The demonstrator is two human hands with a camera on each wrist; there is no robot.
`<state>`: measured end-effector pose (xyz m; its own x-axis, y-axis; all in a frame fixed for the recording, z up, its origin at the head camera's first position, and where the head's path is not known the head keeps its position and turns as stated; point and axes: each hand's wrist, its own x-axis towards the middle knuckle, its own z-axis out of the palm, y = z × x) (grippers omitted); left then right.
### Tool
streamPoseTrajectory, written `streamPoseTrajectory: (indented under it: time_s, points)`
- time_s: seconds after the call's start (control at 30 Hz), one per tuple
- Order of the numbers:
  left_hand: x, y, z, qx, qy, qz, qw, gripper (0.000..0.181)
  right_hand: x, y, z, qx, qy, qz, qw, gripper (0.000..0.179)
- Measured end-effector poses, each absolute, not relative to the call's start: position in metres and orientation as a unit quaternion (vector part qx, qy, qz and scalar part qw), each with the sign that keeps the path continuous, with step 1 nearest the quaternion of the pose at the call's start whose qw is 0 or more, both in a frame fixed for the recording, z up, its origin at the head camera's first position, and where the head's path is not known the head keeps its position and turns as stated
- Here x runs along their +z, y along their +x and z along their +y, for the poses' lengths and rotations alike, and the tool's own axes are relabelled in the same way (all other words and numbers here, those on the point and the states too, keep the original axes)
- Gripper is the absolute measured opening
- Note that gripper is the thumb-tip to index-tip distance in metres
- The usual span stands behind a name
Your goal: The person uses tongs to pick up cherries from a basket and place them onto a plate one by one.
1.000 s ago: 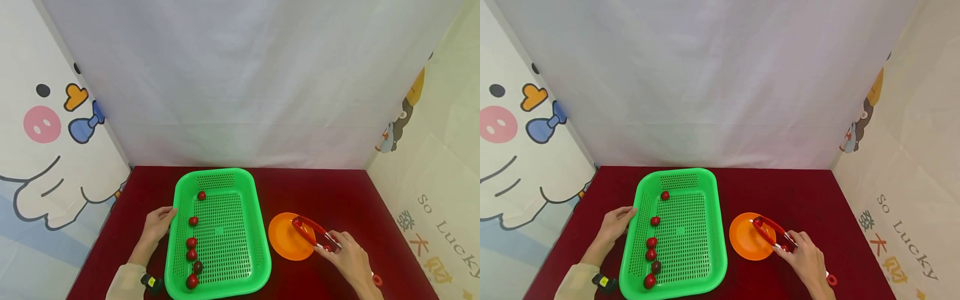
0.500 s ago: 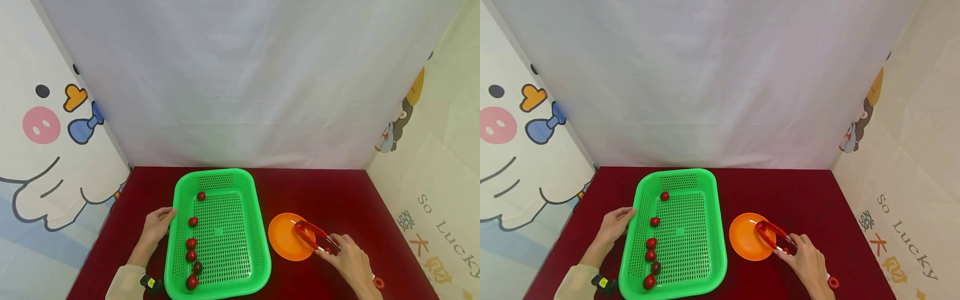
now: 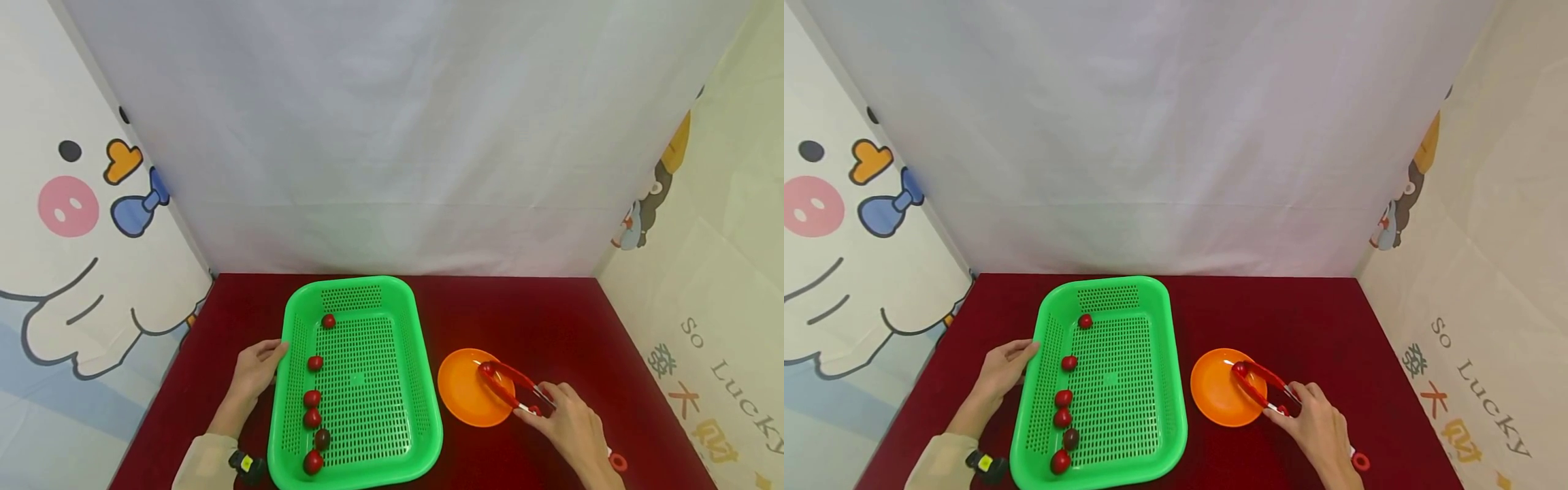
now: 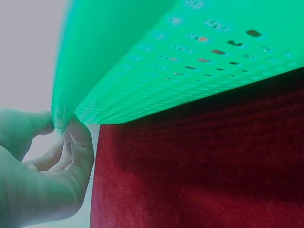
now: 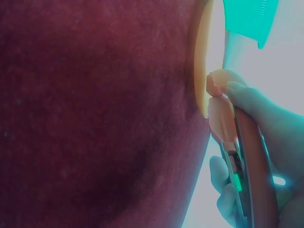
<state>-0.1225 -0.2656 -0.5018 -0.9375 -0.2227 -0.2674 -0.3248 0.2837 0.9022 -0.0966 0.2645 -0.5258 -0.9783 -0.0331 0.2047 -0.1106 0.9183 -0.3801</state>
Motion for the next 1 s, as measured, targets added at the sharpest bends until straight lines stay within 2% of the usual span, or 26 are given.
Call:
streamPoseTrajectory:
  time_s: [0.3,0.6,1.0]
  points:
    - [-0.501,-0.122,-0.265,0.574,-0.169,0.8,0.036,0.052,-0.521,-0.099,0.266,0.195,0.04,-0.974,0.11,0.064]
    - [-0.501,-0.122,-0.264,0.572,-0.165,0.803,0.037,0.051,-0.51,-0.102,0.263,0.199,0.036,-0.975,0.094,0.068]
    - [-0.503,-0.123,-0.266,0.569,-0.161,0.806,0.037,0.052,-0.498,-0.11,0.251,0.202,0.073,-0.967,0.137,0.062]
